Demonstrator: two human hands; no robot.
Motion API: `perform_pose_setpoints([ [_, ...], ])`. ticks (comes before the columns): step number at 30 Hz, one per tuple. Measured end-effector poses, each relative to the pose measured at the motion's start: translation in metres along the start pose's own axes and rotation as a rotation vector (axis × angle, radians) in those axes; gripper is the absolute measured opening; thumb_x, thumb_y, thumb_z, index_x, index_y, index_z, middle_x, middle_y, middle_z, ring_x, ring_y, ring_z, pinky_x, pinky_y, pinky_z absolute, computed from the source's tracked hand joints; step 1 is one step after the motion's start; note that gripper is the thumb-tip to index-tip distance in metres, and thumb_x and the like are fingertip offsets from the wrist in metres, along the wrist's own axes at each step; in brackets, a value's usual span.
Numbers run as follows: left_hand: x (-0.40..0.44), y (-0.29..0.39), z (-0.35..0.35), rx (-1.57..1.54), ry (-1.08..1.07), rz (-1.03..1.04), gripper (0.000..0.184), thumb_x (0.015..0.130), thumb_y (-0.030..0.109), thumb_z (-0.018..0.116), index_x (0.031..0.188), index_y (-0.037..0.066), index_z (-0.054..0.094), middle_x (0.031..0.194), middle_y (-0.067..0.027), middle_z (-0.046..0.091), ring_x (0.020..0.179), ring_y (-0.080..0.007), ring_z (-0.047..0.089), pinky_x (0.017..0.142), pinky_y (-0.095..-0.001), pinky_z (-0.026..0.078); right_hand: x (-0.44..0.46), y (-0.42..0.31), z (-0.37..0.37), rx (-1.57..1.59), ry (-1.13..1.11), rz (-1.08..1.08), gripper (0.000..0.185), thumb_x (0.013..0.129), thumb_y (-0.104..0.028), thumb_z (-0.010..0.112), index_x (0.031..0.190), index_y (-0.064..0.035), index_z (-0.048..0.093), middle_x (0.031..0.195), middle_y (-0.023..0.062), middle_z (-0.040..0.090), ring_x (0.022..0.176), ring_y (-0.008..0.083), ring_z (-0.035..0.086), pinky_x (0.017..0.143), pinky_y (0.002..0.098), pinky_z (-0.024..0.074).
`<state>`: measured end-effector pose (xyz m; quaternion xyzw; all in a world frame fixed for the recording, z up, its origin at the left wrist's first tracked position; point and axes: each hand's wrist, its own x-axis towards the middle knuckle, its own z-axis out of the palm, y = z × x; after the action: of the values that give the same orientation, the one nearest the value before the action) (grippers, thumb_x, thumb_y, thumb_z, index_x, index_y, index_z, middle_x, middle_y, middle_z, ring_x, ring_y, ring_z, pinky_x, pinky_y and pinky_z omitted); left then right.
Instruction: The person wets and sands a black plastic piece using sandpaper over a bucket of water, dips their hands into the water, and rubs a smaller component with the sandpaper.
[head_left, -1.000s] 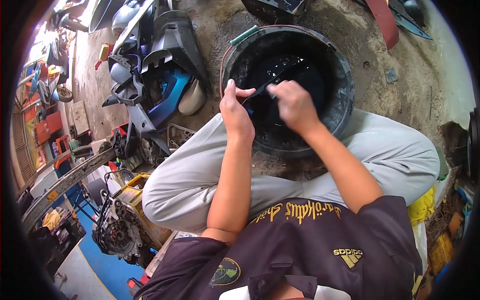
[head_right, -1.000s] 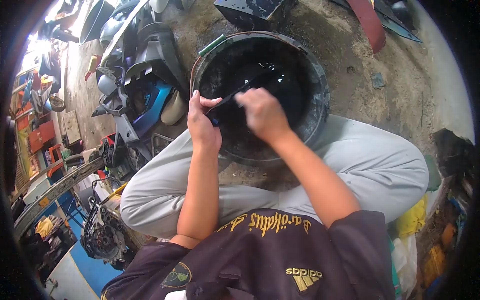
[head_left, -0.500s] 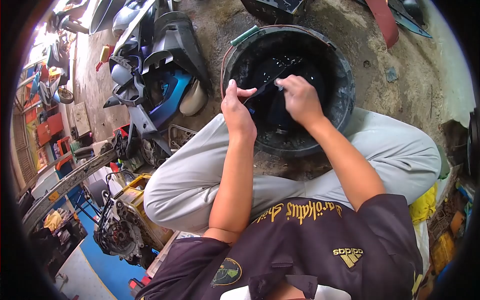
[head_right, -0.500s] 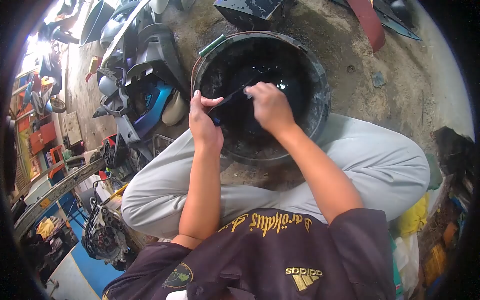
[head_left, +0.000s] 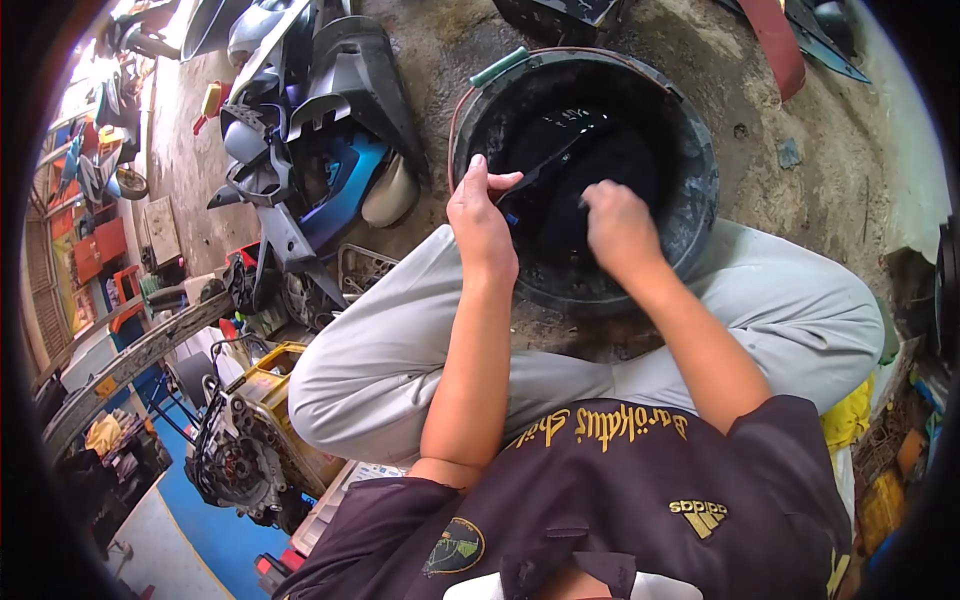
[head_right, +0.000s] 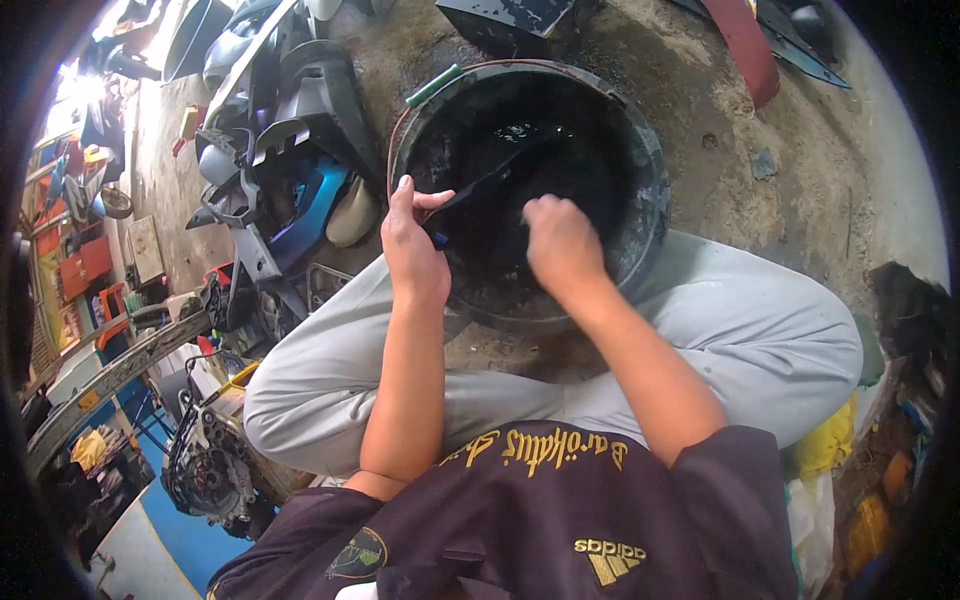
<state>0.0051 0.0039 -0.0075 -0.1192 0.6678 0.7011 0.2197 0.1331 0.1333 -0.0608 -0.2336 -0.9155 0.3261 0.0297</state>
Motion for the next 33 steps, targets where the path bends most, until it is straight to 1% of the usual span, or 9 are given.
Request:
perform_pose_setpoints([
  [3, 0.001, 0.002, 0.005, -0.005, -0.013, 0.016, 0.047, 0.111, 0.037, 0.059, 0.084, 0.002, 0.076, 0.087, -0.0100, 0.076, 0.086, -0.0152, 0.064, 0.093, -0.0328, 0.046, 0.028, 0.018, -0.019, 0.072, -0.019, 0.182, 0.019, 0.093, -0.005, 0.061, 0.105, -0.0013, 0.076, 0.108, 0.0249, 0.075, 0.104, 0.0459, 0.072, 0.093, 0.0523, 0.0583],
  [9, 0.001, 0.005, 0.004, -0.030, -0.020, 0.096, 0.039, 0.112, 0.033, 0.059, 0.095, 0.001, 0.074, 0.091, -0.0084, 0.075, 0.090, -0.0159, 0.068, 0.095, -0.0333, 0.051, 0.106, 0.065, 0.011, -0.137, -0.354, 0.593, 0.029, 0.092, -0.004, 0.068, 0.119, -0.0060, 0.079, 0.134, 0.0232, 0.072, 0.127, 0.0399, 0.070, 0.103, 0.0502, 0.0592],
  [16, -0.011, 0.031, 0.003, 0.240, 0.041, 0.489, 0.024, 0.110, 0.022, 0.068, 0.106, -0.002, 0.070, 0.093, -0.0004, 0.069, 0.084, -0.0056, 0.059, 0.079, -0.0219, 0.047, 0.114, 0.066, 0.044, -0.294, -0.363, 0.565, 0.031, 0.093, -0.011, 0.070, 0.122, -0.0023, 0.077, 0.133, 0.0240, 0.072, 0.128, 0.0397, 0.069, 0.105, 0.0479, 0.0593],
  [17, -0.013, 0.037, -0.002, 0.202, 0.017, 0.428, 0.023, 0.109, 0.022, 0.070, 0.109, -0.001, 0.070, 0.092, 0.0009, 0.068, 0.079, -0.0040, 0.057, 0.069, -0.0208, 0.045, 0.110, 0.069, 0.045, -0.259, -0.348, 0.595, 0.031, 0.093, -0.011, 0.070, 0.122, -0.0021, 0.078, 0.133, 0.0244, 0.072, 0.128, 0.0402, 0.069, 0.105, 0.0478, 0.0592],
  [22, -0.016, 0.039, -0.006, 0.310, 0.031, 0.441, 0.021, 0.108, 0.021, 0.070, 0.106, 0.000, 0.073, 0.090, 0.0035, 0.067, 0.078, -0.0019, 0.054, 0.069, -0.0194, 0.041, 0.092, 0.068, 0.036, -0.156, -0.301, 0.716, 0.029, 0.094, -0.011, 0.070, 0.121, -0.0020, 0.079, 0.132, 0.0247, 0.073, 0.126, 0.0399, 0.071, 0.104, 0.0469, 0.0599],
  [26, -0.022, 0.026, -0.012, 0.363, -0.019, 0.447, 0.019, 0.107, 0.019, 0.070, 0.104, 0.001, 0.073, 0.088, 0.0011, 0.070, 0.078, -0.0039, 0.059, 0.069, -0.0206, 0.045, 0.091, 0.116, 0.070, -0.002, -0.423, 0.639, 0.046, 0.099, -0.019, 0.059, 0.141, 0.0002, 0.067, 0.142, 0.0250, 0.068, 0.129, 0.0394, 0.069, 0.105, 0.0467, 0.0573],
  [28, -0.040, 0.027, -0.009, 0.447, -0.112, 0.308, 0.016, 0.106, 0.014, 0.066, 0.103, 0.002, 0.076, 0.083, -0.0015, 0.071, 0.076, -0.0069, 0.063, 0.069, -0.0248, 0.050, 0.085, 0.137, 0.085, 0.114, -0.524, 0.711, 0.055, 0.101, -0.020, 0.054, 0.152, -0.0002, 0.059, 0.149, 0.0234, 0.065, 0.131, 0.0381, 0.068, 0.105, 0.0474, 0.0560],
  [30, -0.047, 0.009, -0.008, 0.657, -0.227, 0.252, 0.016, 0.102, 0.013, 0.065, 0.104, 0.003, 0.078, 0.087, -0.0109, 0.078, 0.081, -0.0194, 0.074, 0.075, -0.0333, 0.057, 0.096, 0.144, 0.084, -0.078, -0.720, 0.625, 0.054, 0.102, -0.018, 0.053, 0.152, -0.0005, 0.059, 0.150, 0.0228, 0.064, 0.132, 0.0388, 0.067, 0.107, 0.0492, 0.0547],
  [33, -0.034, -0.037, -0.008, 1.078, -0.341, 0.418, 0.019, 0.093, 0.014, 0.066, 0.101, 0.004, 0.081, 0.096, -0.0228, 0.078, 0.096, -0.0391, 0.076, 0.088, -0.0461, 0.060, 0.097, 0.135, 0.082, -0.106, -0.694, 0.618, 0.049, 0.102, -0.013, 0.051, 0.148, 0.0009, 0.062, 0.151, 0.0229, 0.062, 0.136, 0.0399, 0.063, 0.114, 0.0509, 0.0509],
])
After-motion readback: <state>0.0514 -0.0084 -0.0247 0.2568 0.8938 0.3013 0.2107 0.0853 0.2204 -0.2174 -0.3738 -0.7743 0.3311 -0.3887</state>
